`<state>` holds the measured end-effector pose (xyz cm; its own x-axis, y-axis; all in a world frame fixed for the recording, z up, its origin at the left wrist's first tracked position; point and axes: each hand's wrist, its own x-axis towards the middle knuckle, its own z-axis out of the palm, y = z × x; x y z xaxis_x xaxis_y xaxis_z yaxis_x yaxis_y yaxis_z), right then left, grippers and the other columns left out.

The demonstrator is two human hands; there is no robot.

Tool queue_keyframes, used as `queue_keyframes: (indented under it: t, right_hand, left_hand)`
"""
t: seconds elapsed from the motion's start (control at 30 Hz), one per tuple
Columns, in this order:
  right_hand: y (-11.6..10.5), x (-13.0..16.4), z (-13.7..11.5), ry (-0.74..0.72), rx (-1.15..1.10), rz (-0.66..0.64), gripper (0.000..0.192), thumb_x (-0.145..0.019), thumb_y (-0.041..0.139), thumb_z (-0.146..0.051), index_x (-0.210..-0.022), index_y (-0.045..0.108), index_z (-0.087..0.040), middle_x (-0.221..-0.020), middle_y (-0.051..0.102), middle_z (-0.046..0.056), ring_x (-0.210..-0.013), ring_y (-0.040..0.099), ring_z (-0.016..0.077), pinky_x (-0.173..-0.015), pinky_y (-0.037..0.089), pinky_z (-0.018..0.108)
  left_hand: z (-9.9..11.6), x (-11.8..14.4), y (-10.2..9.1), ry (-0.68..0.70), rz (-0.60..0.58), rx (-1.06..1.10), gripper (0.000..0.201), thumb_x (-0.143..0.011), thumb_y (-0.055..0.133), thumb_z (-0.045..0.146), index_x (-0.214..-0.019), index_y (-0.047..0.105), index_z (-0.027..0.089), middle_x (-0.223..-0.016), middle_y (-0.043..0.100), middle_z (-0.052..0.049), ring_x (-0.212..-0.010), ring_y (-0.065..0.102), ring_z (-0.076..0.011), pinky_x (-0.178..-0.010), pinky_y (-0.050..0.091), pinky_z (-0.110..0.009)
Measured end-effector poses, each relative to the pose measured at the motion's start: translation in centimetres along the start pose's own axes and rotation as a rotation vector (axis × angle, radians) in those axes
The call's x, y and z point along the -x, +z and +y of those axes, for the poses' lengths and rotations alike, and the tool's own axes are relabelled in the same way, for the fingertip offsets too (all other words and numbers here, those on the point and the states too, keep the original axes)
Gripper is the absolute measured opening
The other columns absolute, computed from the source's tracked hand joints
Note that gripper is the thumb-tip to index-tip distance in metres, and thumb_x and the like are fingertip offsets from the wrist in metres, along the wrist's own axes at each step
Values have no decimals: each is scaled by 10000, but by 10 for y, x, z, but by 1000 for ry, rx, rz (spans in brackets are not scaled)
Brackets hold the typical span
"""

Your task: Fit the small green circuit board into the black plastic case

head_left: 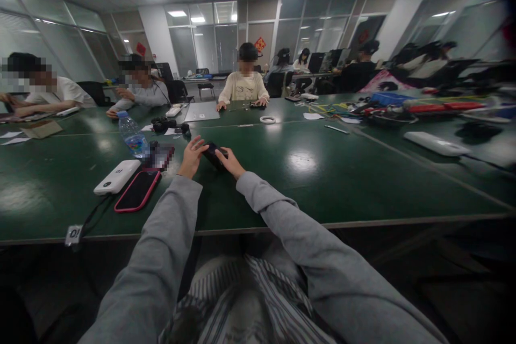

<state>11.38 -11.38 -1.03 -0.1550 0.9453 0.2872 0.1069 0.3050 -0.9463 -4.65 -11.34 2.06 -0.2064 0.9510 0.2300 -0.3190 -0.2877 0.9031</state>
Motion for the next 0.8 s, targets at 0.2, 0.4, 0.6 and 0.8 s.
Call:
queue_keyframes:
  t: [0.2, 0.4, 0.6, 0.8]
  right_hand:
    - [-11, -7, -4, 177, -462, -163, 494, -643, 805, -400, -1009, 593, -146, -907, 656, 48, -776, 623, 137, -699, 511, 241]
    - [-21, -5, -14, 312, -712, 54, 398, -686, 787, -393, -930, 574, -160, -750, 648, 0, -628, 599, 107, -569, 504, 213]
    - [-20, -4, -14, 292, -728, 85, 422, -687, 790, -368, -972, 549, -172, -764, 644, -8, -638, 605, 107, -571, 506, 218]
    - [-13, -3, -10, 240, -589, 26, 376, -733, 741, -386, -983, 562, -169, -778, 631, -6, -654, 601, 96, -580, 490, 197]
  left_hand:
    - [7, 7, 13, 105, -207, 1, 571, -612, 761, 112, -1143, 578, 216, -1203, 583, -44, -1090, 567, -132, -987, 431, -269]
    - [-21, 14, 22, -163, -203, -81, 597, -700, 748, 263, -1236, 494, 197, -1096, 627, -77, -936, 623, -139, -881, 489, -301]
    - [-28, 22, 28, -199, -303, -130, 448, -751, 695, 390, -1098, 587, 127, -1025, 664, -103, -909, 636, -167, -837, 499, -304]
    - [-22, 20, 26, -150, -269, -126, 478, -714, 726, 392, -1094, 607, 126, -1061, 663, -102, -923, 636, -172, -801, 506, -278]
